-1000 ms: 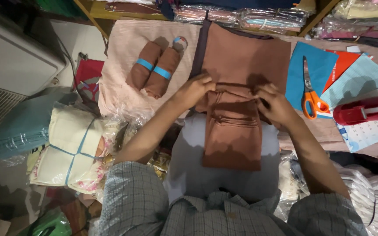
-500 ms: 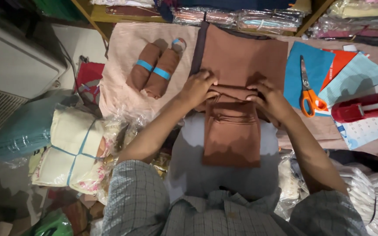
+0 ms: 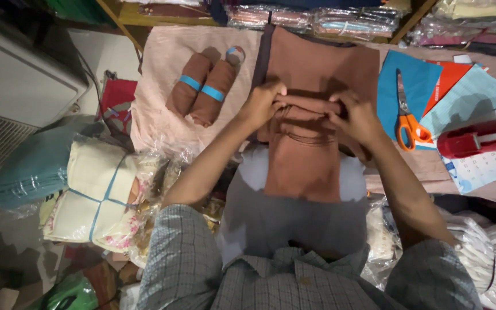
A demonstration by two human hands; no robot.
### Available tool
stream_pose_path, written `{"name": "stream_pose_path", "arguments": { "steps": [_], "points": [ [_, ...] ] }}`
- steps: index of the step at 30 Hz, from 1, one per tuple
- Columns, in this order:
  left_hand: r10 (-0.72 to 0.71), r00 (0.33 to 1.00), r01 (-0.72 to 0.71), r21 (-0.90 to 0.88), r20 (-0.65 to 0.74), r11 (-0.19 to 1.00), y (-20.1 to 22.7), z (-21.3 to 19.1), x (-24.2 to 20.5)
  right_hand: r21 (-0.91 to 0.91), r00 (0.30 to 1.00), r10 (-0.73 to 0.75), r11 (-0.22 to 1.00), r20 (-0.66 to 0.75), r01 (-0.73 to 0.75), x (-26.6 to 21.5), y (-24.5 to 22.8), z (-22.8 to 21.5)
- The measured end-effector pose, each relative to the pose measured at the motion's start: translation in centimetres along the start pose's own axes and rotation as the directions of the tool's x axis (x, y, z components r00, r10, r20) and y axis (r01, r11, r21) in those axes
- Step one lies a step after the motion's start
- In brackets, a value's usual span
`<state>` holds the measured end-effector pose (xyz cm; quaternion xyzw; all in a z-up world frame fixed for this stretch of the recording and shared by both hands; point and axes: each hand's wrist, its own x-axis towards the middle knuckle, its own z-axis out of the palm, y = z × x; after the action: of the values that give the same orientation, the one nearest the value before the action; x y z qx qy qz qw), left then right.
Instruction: Cutting blue ribbons and wrapping them around rolled brown fabric pieces to secure them for packaging or display.
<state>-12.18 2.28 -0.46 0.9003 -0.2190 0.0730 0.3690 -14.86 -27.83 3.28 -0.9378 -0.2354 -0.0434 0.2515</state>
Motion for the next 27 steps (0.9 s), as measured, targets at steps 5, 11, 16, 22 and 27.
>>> {"name": "stream_pose_path", "arguments": {
  "steps": [5,11,16,22,27],
  "points": [
    [-0.004,1.0,0.004,-0.036,-0.001,0.999,0.6,-1.3,4.0,0.115,0.999,0.025,0.993,-0.029,-0.022,2.3,-0.4,-2.7],
    [-0.015,0.999,0.015,-0.008,-0.041,1.0,-1.4,-0.8,8.7,0.114,0.989,0.024,0.993,-0.143,-0.008,6.5,2.0,-2.1],
    [0.003,0.999,0.003,0.113,-0.053,0.994,-5.1,1.5,10.8,0.034,0.984,0.023,0.999,-0.179,-0.017,8.1,4.5,0.1],
    [0.124,0.988,-0.129,-0.051,-0.096,0.99,-4.7,0.0,8.7,-0.093,0.95,-0.128,0.99,-0.285,0.106,6.8,5.8,1.6],
    [0.378,0.925,-0.378,-0.162,-0.034,0.911,-3.6,-2.6,6.7,-0.164,0.922,-0.298,0.951,-0.247,0.263,5.3,1.5,-1.1]
  ]
}}
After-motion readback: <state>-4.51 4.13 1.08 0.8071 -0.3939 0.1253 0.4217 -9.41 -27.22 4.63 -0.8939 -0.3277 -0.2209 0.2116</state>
